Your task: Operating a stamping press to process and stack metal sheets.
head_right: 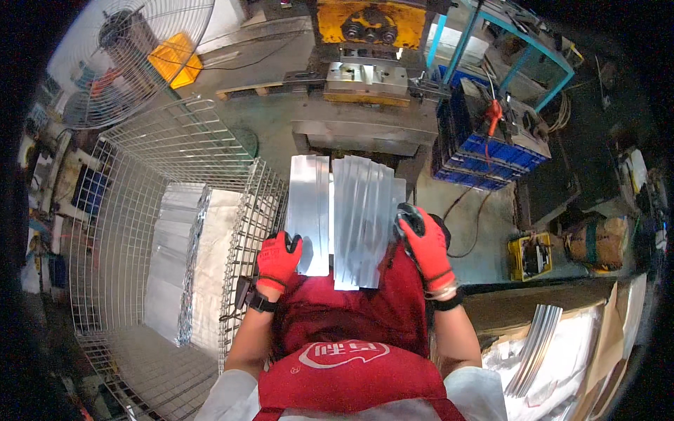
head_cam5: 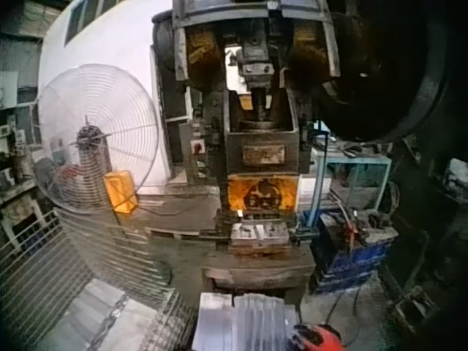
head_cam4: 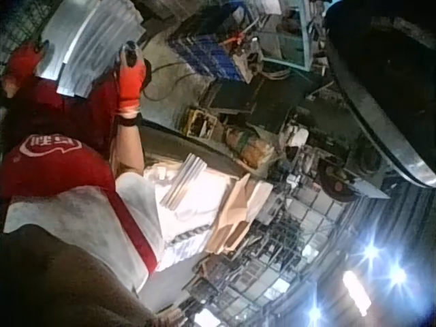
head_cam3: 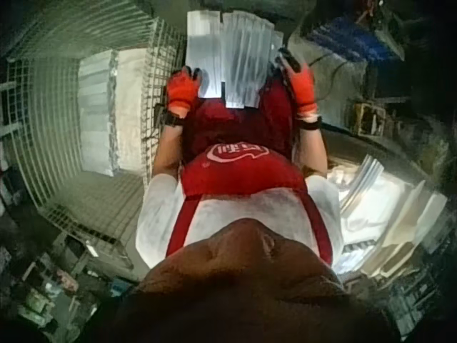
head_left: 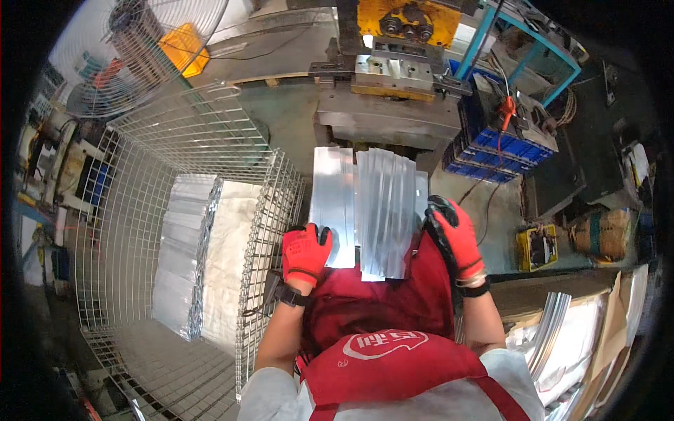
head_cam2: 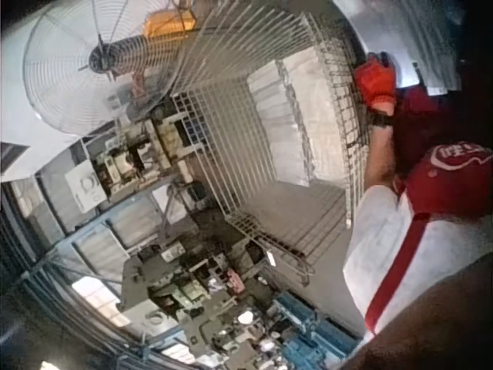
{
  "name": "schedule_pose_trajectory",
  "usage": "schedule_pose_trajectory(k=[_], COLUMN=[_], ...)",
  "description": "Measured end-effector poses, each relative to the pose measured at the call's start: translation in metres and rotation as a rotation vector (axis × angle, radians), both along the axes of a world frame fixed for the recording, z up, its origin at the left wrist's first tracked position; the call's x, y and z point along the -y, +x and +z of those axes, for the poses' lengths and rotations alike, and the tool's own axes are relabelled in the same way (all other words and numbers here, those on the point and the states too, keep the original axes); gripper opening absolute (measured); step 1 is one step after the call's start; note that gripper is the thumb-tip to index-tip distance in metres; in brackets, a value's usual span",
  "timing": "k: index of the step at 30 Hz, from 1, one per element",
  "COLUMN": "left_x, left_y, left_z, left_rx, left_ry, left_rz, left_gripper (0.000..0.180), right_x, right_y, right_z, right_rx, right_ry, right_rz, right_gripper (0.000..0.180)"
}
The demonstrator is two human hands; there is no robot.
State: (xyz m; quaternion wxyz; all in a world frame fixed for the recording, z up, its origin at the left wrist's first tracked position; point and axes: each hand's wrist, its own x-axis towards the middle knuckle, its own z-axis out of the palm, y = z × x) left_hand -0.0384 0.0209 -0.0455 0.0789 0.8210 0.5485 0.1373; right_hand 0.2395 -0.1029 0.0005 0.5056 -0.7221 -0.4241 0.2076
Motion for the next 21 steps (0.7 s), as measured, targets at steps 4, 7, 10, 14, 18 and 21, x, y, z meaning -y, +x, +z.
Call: schedule_pose_trajectory(k=[4, 7, 10, 14, 18, 21], left_x=[0.025, 0.047, 0.057, 0.056, 0.056, 0.063], left_y=[0.025, 0.043, 0.052, 0.054, 0.055, 0.058], left_z=[0.009, 0.007, 0.01, 0.001, -0.001, 0.01], left_rx=[0.258, 0.343, 0.296, 0.279, 0.305, 0.138], left_ry=[-0.243, -0.342, -0.325, -0.347, -0.278, -0.308], left_rz=[-0.137, -0.26, -0.336, -0.344, -0.384, -0.492], left_gripper=[0.029, 0.028, 0.029, 0.03, 0.037, 0.05], right_x=[-0.019, -0.038, -0.046, -0.051, -0.051, -0.057], right_y=[-0.013, -0.031, -0.035, -0.012, -0.011, -0.033], right_z=[-0.038, -0.055, -0.06, -0.095, -0.095, -0.057], right_rx=[0.676, 0.805, 0.851, 0.65, 0.638, 0.671], right_ry=[-0.344, -0.709, -0.815, -0.698, -0.715, -0.889], right_rz=[0.058, 0.13, 0.183, 0.152, 0.103, 0.127], right_gripper=[0.069, 0.087, 0.091, 0.092, 0.093, 0.097])
